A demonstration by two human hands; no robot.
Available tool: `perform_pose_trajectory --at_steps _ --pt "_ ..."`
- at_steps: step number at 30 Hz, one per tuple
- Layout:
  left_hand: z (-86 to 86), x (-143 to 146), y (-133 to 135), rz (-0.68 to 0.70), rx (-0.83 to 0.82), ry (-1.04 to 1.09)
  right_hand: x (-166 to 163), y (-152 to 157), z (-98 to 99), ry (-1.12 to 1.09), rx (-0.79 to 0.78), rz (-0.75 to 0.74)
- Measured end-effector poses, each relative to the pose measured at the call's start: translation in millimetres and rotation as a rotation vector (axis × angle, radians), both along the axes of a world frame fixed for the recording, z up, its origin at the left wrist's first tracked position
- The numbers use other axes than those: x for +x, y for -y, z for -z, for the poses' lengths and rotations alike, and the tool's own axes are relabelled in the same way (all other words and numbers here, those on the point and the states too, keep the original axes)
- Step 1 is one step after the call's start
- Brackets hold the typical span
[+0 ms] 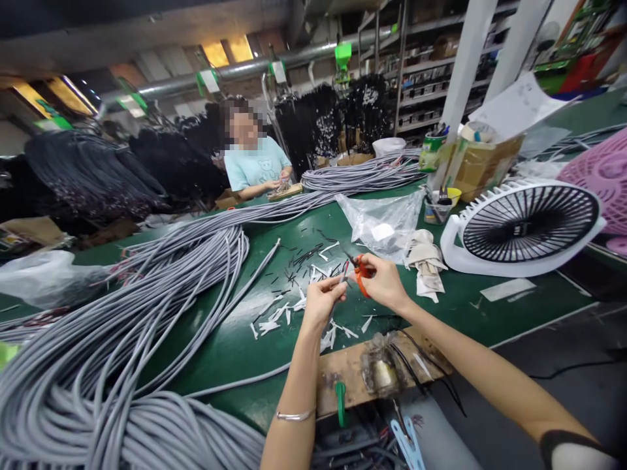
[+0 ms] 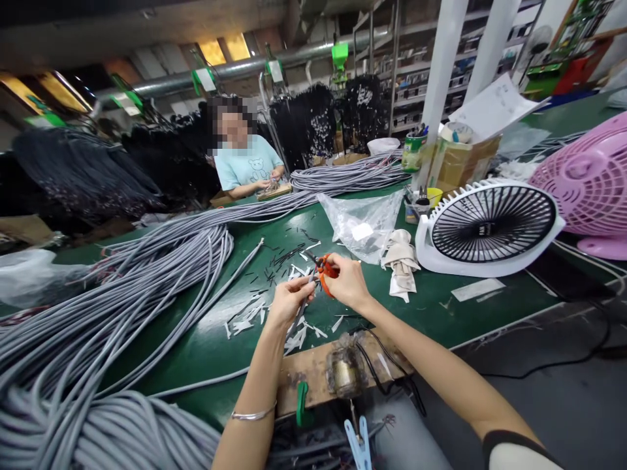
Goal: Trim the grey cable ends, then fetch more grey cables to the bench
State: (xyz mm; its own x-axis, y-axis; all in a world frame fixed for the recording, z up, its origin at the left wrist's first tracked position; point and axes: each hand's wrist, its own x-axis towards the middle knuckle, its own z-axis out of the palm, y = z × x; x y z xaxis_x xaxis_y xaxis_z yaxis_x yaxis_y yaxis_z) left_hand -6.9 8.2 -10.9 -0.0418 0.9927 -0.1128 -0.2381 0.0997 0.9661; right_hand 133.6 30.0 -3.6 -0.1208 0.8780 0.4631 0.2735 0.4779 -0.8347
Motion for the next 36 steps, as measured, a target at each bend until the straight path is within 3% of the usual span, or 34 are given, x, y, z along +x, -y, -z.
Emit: perform_pose_trajectory --at_steps 3,6,10,19,25,28,32,36 --pt "-0.1 -1.7 -1.9 -0.053 0.040 0.048 -1.3 0.8 -3.7 0.070 0.165 -0.053" --pt "-5.2 -5.9 -1.8 -0.053 0.035 0.135 7.2 -0.4 -1.6 0.099 0.189 -0.016" --pt "-12.6 -8.9 0.6 -0.031 -0.017 0.193 15.5 -4.2 8.1 0.337 0.277 0.039" --pt "-7.4 -1.7 5.4 -0.084 0.106 -0.055 10.1 -0.2 16.2 0.665 0.365 0.231" --pt "-9.7 -0.7 6.2 -0.125 0.080 -0.011 14.0 4.3 18.3 0.755 0.390 0.262" --pt "-8.8 -0.9 4.4 -0.157 0.054 0.019 14.3 3.0 18.2 0.611 0.318 0.172" --pt "-5.2 3.2 2.3 -0.225 0.047 -0.049 8.8 -5.9 11.1 0.086 0.022 0.152" --pt "-3.0 12.4 3.5 -0.212 0.057 -0.100 -1.9 -15.4 5.3 -0.250 -0.179 -0.075"
